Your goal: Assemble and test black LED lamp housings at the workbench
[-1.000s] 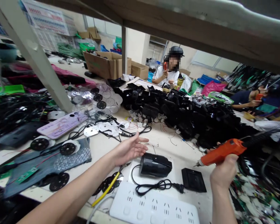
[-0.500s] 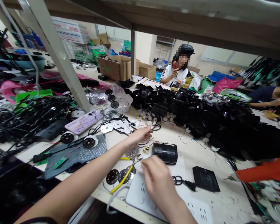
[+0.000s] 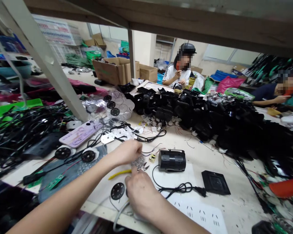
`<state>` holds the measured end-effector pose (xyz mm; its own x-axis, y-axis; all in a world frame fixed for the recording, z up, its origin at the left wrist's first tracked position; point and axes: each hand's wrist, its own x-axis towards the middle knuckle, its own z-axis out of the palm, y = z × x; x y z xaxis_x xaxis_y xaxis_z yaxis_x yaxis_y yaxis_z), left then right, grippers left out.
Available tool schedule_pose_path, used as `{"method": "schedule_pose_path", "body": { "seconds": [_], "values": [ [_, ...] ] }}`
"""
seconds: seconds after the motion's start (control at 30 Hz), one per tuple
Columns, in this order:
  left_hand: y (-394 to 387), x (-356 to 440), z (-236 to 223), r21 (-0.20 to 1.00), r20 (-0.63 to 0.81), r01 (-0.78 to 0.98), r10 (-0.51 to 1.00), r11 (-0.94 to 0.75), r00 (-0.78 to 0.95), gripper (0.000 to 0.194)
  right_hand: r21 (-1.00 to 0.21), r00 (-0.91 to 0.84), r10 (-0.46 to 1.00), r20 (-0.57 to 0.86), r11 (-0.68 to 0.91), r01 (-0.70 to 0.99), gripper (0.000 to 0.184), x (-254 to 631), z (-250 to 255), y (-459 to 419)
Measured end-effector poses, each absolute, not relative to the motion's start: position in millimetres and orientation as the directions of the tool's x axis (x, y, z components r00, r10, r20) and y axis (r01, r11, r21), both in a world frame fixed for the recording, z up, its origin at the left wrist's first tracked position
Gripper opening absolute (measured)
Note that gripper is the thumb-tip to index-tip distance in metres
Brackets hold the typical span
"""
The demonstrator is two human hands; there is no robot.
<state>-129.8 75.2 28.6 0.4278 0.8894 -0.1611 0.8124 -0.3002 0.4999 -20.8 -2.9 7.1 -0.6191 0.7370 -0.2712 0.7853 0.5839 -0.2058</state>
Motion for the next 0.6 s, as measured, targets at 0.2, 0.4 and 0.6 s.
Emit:
{"method": "schedule_pose_path", "body": {
  "seconds": [0.2, 0.4, 0.6],
  "values": [
    [33.2, -169.5, -7.2, 0.207, -0.29, 0.938, 0.898, -0.279, 0.331, 0.02, -0.292, -0.624, 0.75, -0.219, 0.56, 0.775, 0.02, -2.5, 4.3, 0.9],
    [30.8, -176.7, -0.5, 0.256, -0.295, 0.919, 0.881, -0.3, 0.37, 0.011, -0.369, -0.529, 0.829, -0.178, 0.442, 0.818, 0.021, 1.5, 4.3, -3.7],
    [33.0, -184.7, 19.7, 0.77, -0.371, 0.63, 0.875, 0.102, 0.312, 0.024, -0.577, -0.365, 0.93, 0.044, 0.322, 0.75, 0.016, 23.7, 5.8, -16.9]
  ]
}}
